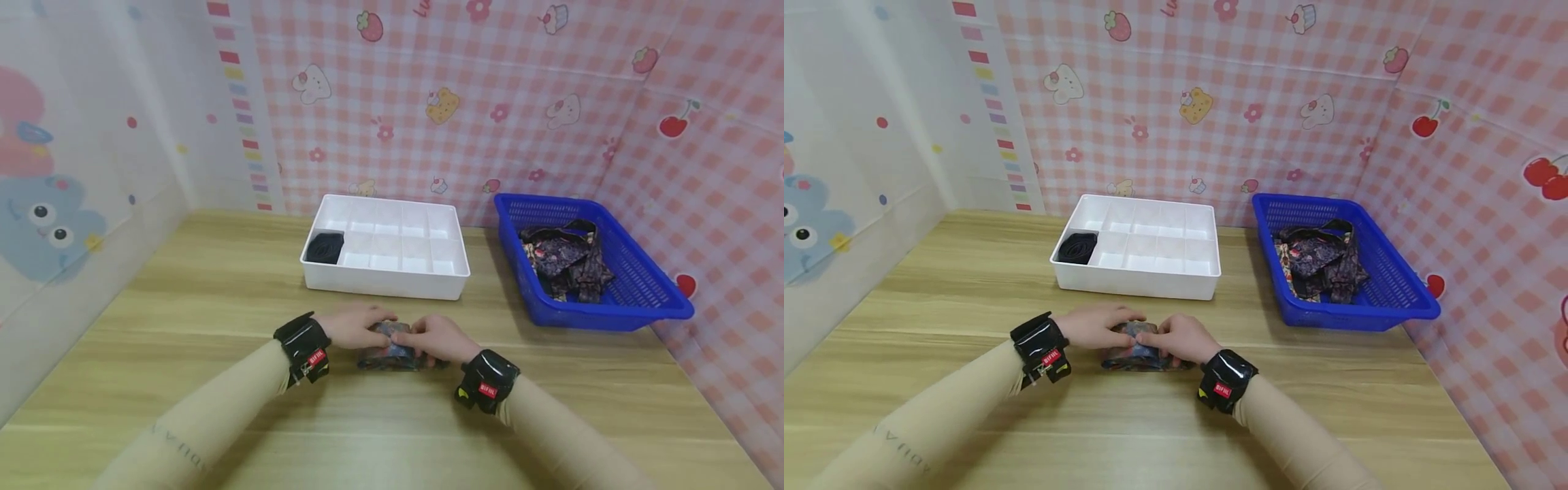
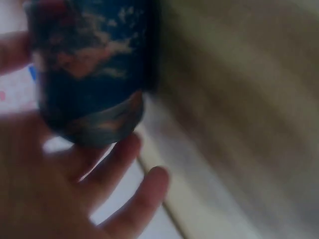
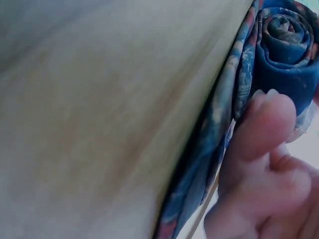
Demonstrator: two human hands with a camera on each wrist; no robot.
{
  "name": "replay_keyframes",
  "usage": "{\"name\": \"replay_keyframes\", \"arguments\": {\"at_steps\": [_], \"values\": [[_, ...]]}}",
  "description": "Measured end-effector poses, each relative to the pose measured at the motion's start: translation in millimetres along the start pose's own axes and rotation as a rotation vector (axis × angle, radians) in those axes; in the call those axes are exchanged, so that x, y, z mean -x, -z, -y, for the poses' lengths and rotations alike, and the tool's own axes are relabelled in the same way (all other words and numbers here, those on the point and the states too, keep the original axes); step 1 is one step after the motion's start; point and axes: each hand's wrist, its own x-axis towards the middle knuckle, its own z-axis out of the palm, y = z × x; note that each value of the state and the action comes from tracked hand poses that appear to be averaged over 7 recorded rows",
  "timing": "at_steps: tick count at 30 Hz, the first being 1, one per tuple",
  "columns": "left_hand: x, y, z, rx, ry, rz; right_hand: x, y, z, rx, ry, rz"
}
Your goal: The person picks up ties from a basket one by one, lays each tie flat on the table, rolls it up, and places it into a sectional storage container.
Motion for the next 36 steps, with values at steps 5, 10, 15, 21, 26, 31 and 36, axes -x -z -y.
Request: {"name": "replay_keyframes", "arguments": {"at_steps": [5,10,15,21,26,31,36], "values": [[2.9,-5.0,-10.8,-0.029,0.018,0.122,0.1,6.5,-0.8,-0.036,0.055,0.075],[4.0,-4.9,-25.3,-0.071,0.032,0.085,-2.7,20.5,-0.4,0.031,0.119,0.043],[2.7,-6.9,-28.7,-0.04,0.061,0.065,-5.3,30.8,-2.5,0.147,0.216,0.093],[1.6,-9.3,-28.9,-0.012,0.08,0.014,-8.1,28.3,-6.7,0.257,0.227,0.044],[0.8,-8.2,-25.1,-0.102,0.071,-0.048,-7.6,23.2,-6.0,0.299,0.221,-0.095],[1.5,-7.5,-17.5,-0.194,0.1,-0.129,-3.1,17.1,-0.6,0.304,0.198,-0.12],[4.1,-2.9,-15.8,-0.205,0.16,-0.167,0.2,9.0,9.2,0.264,0.175,-0.077]]}}
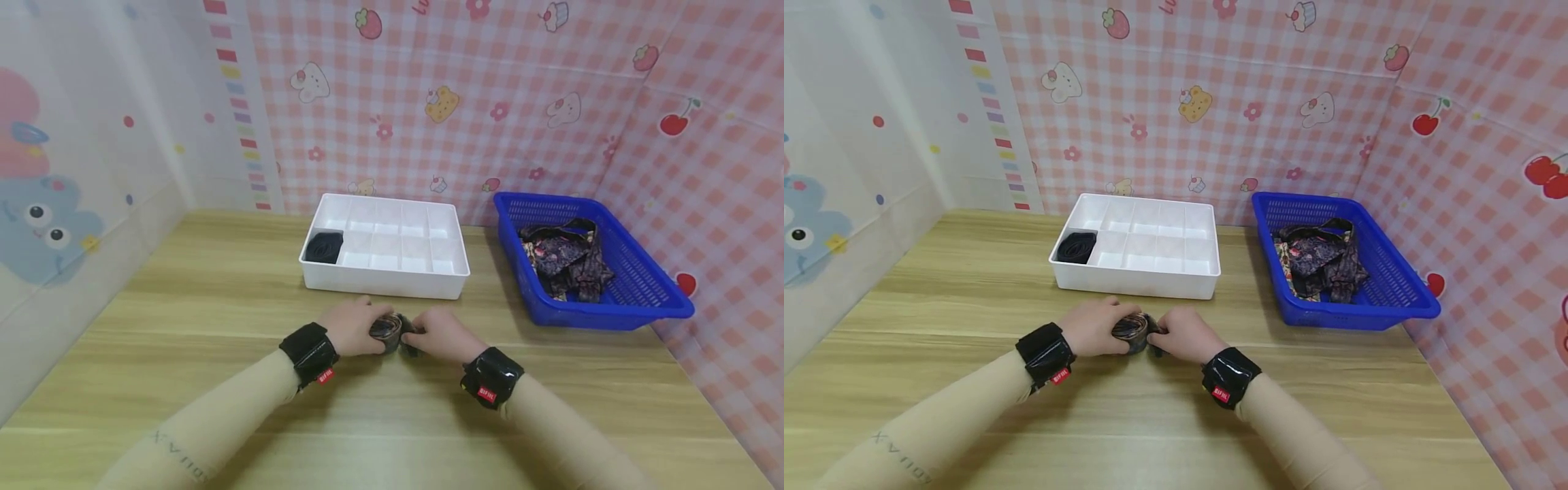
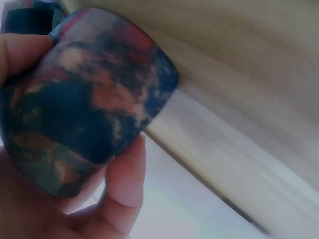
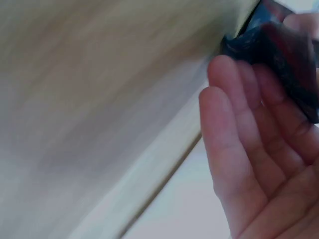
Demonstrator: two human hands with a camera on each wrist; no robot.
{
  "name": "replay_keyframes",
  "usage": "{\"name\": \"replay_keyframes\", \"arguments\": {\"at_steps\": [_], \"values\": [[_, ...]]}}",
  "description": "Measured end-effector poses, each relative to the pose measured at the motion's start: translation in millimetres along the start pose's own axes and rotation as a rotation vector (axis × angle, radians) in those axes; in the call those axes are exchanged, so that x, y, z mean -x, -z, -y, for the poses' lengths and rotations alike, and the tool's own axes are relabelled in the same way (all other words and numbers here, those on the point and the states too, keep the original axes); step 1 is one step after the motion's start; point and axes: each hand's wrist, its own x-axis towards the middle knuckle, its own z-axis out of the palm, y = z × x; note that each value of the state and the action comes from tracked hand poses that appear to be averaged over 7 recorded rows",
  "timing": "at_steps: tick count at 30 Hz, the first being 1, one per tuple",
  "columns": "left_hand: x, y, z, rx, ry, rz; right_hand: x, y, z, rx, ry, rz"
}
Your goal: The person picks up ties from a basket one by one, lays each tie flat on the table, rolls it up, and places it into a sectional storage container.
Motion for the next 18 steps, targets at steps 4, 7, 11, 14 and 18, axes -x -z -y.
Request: {"name": "replay_keyframes", "arguments": {"at_steps": [4,7,11,14,18], "values": [[-0.9,1.3,0.6,-0.015,0.027,-0.02,-3.9,-5.0,7.0,-0.138,-0.017,0.051],[-1.5,0.5,1.2,-0.004,0.039,-0.036,-7.9,-9.7,7.3,-0.32,-0.057,0.092],[0.6,2.3,1.1,0.042,0.036,-0.045,-8.0,-12.9,6.3,-0.547,-0.112,0.148],[4.0,5.4,0.6,0.082,0.028,-0.03,-7.1,-13.3,6.5,-0.65,-0.13,0.181],[8.3,9.6,-1.0,0.11,0.037,-0.014,-7.6,-14.7,6.6,-0.754,-0.156,0.198]]}}
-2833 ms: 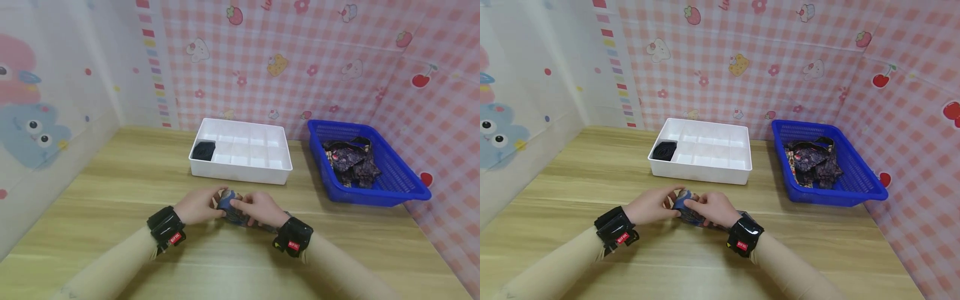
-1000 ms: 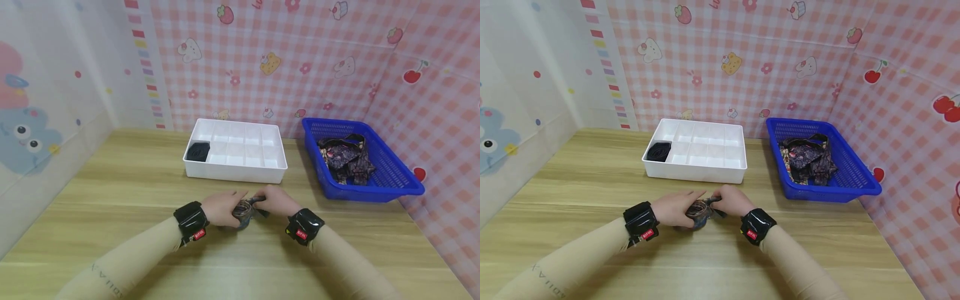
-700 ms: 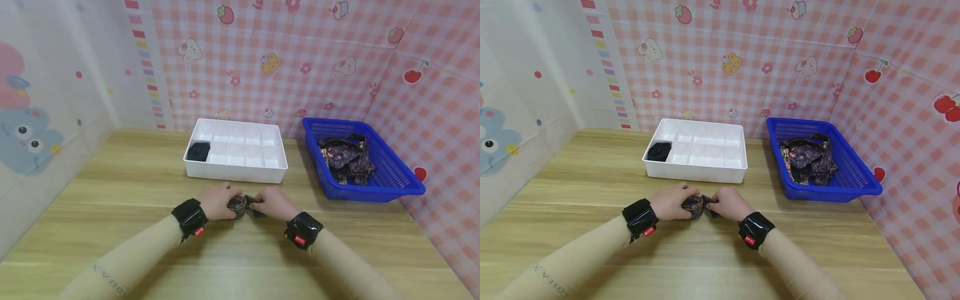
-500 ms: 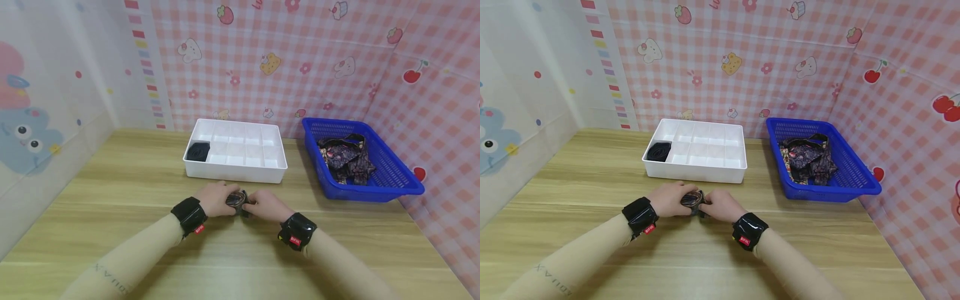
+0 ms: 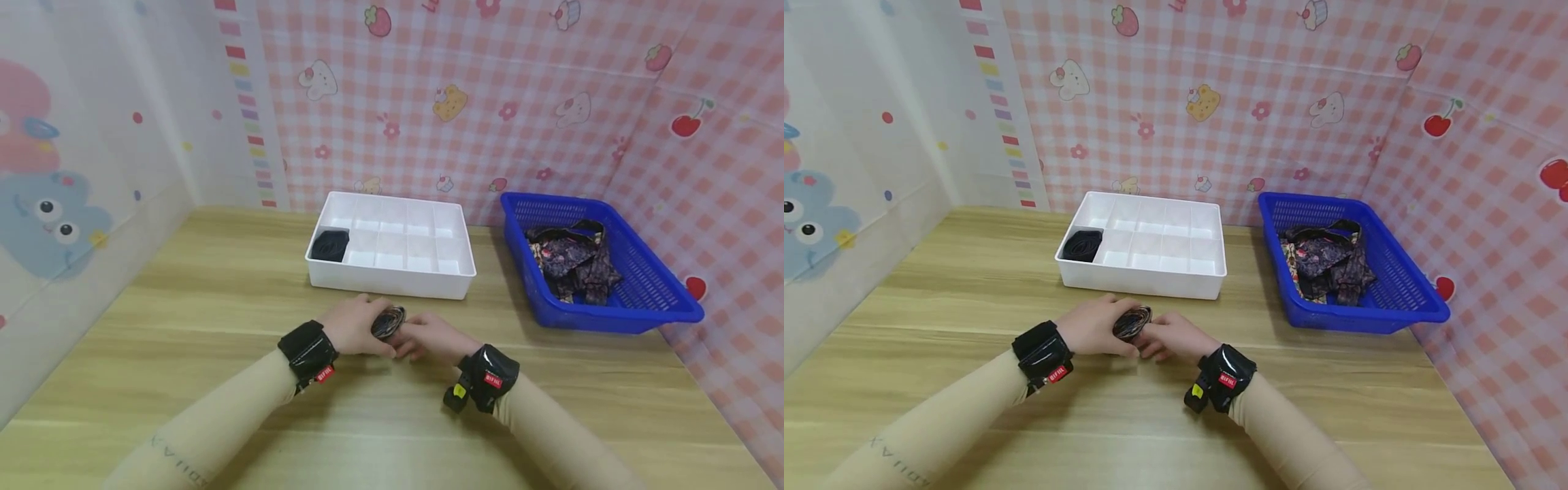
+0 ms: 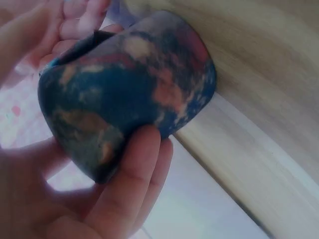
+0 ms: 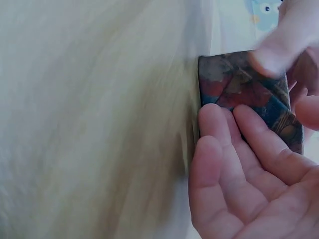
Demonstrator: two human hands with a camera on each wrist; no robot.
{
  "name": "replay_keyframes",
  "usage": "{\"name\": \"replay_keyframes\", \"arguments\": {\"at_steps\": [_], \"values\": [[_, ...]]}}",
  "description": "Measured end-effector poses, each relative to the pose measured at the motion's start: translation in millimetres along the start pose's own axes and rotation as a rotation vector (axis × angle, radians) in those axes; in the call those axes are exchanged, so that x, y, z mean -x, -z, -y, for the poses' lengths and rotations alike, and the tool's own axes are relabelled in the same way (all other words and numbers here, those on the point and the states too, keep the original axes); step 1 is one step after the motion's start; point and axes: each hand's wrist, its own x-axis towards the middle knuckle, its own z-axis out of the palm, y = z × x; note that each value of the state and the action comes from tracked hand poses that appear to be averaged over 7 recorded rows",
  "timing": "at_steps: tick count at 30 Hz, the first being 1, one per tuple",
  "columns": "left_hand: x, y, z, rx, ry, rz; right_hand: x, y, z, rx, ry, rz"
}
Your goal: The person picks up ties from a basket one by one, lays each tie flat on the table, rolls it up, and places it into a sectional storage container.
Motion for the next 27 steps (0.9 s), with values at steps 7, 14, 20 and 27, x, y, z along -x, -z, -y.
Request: {"name": "replay_keyframes", "arguments": {"at_steps": [7,14,20,27], "values": [[0.4,-0.7,-3.8,-0.054,0.01,-0.042,2.0,-4.1,-0.7,0.017,0.001,-0.014],[-2.3,-4.5,-6.1,-0.115,-0.017,-0.091,0.5,-5.2,-0.3,0.107,0.025,-0.068],[-4.0,-8.8,-9.8,-0.165,-0.003,-0.108,-0.8,-3.9,-1.8,0.121,0.028,-0.046],[-11.5,-17.0,-9.4,-0.218,0.016,-0.126,1.0,-2.0,-1.9,0.127,0.027,-0.012]]}}
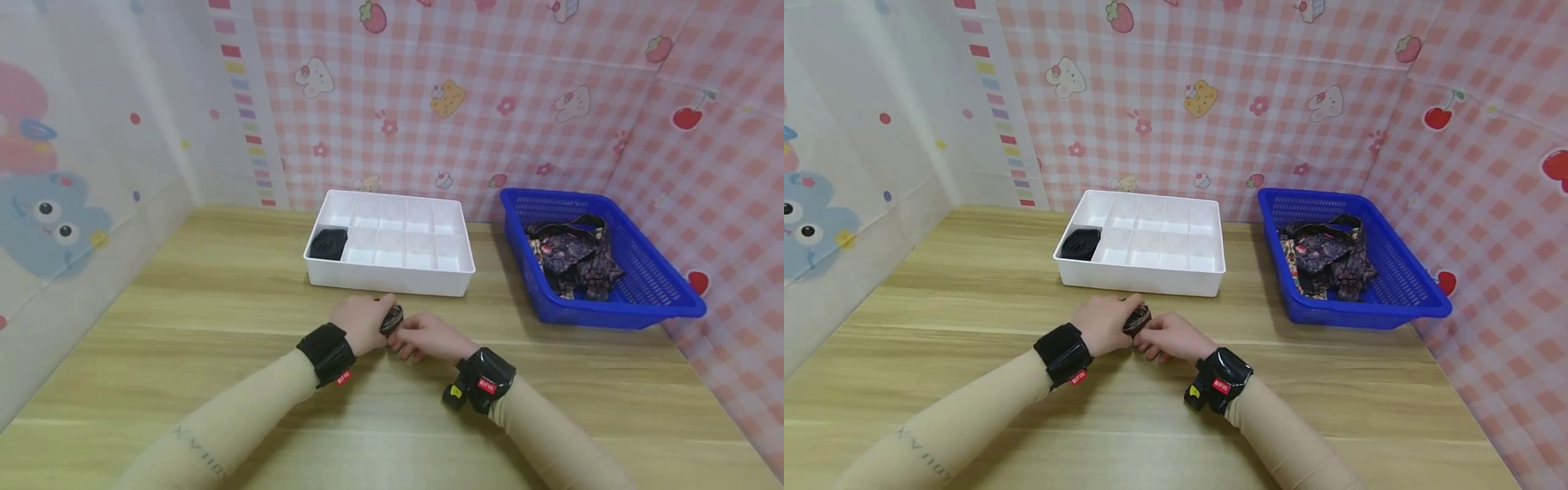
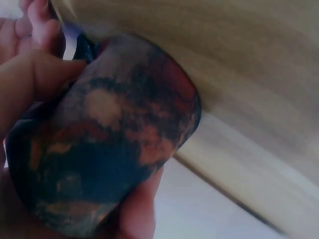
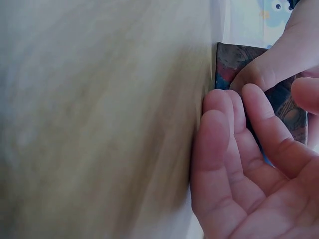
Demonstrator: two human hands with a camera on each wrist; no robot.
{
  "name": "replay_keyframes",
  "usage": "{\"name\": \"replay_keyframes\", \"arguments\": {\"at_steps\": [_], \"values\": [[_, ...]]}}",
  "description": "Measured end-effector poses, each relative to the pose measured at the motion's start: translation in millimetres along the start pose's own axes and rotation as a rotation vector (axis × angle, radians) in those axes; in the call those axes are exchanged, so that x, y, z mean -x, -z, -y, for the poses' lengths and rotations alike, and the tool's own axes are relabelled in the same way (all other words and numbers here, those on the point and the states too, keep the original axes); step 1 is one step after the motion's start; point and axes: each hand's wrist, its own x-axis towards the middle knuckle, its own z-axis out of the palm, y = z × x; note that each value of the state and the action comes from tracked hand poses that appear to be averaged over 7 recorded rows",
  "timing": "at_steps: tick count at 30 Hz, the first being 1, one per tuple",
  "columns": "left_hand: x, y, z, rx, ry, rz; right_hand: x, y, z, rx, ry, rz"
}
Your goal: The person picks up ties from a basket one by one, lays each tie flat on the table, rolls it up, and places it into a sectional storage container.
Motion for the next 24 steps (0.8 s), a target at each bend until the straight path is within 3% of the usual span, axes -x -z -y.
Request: {"name": "replay_keyframes", "arguments": {"at_steps": [4,7,10,13,17,19,21,24], "values": [[-6.8,-1.0,5.1,0.013,0.021,0.035,0.1,2.1,-2.0,-0.012,-0.01,0.006],[-14.3,5.5,14.1,0.094,0.046,0.102,0.8,4.1,-4.7,-0.024,-0.013,0.007],[-26.6,23.0,29.6,0.242,0.077,0.167,3.7,10.6,-4.1,-0.032,-0.011,-0.02],[-44.5,51.2,49.2,0.426,0.153,0.172,5.3,25.2,2.7,0.004,0.028,-0.142],[-71.0,83.0,73.6,0.628,0.299,0.087,-0.9,53.4,16.6,0.262,0.14,-0.42],[-82.9,86.8,83.9,0.677,0.358,0.051,-6.9,67.2,21.0,0.42,0.145,-0.534],[-92.9,83.2,91.6,0.68,0.411,0.018,-12.1,78.5,22.5,0.547,0.115,-0.594],[-99.8,75.7,92.9,0.622,0.472,-0.011,-16.0,88.2,21.8,0.663,0.056,-0.61]]}}
